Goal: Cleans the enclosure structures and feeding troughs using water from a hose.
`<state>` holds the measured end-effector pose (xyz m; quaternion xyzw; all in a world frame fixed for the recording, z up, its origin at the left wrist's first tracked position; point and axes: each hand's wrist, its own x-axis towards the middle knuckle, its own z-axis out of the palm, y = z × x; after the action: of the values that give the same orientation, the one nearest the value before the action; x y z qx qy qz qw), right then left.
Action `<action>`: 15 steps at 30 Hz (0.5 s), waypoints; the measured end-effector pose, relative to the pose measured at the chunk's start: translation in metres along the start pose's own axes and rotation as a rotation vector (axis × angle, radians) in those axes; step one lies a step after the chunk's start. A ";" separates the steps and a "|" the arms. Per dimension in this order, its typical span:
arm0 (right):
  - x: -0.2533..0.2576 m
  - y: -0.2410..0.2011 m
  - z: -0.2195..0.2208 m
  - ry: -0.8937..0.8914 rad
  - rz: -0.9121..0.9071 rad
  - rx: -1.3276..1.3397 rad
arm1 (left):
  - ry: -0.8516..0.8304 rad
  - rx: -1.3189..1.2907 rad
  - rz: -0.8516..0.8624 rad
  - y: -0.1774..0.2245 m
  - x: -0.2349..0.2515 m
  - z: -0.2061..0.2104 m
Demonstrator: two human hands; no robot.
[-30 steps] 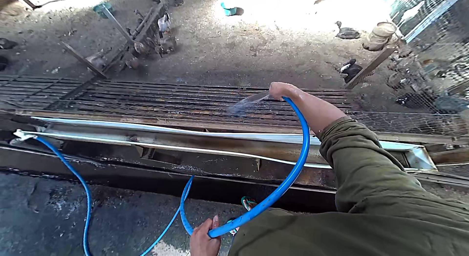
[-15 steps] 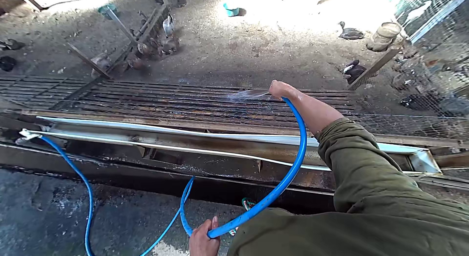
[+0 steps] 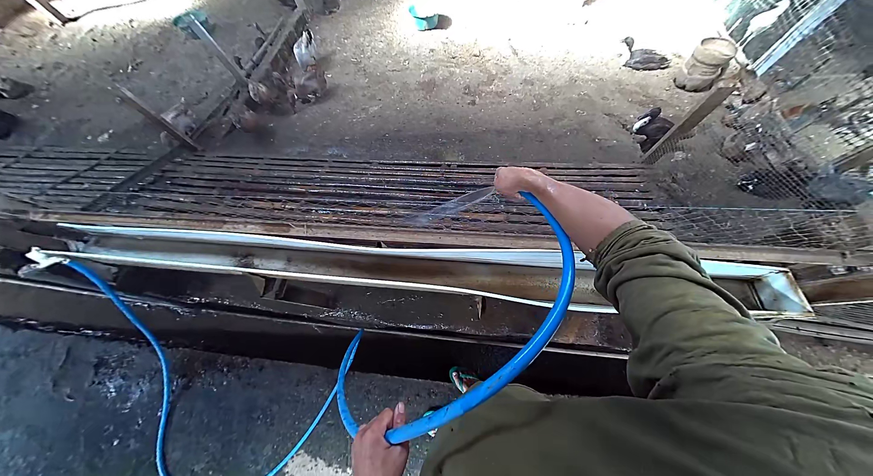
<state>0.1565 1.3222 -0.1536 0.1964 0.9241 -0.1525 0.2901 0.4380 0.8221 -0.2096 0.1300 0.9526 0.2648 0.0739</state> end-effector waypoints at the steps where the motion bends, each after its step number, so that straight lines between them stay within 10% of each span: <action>1: -0.001 0.004 0.001 0.006 0.020 0.004 | -0.002 -0.001 -0.002 0.000 0.000 0.000; 15: -0.030 0.083 0.006 0.048 0.270 -0.022 | -0.055 0.016 0.053 0.011 0.014 0.006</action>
<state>0.2199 1.3841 -0.1543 0.3192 0.8975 -0.0973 0.2882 0.4284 0.8384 -0.2096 0.1628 0.9486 0.2553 0.0919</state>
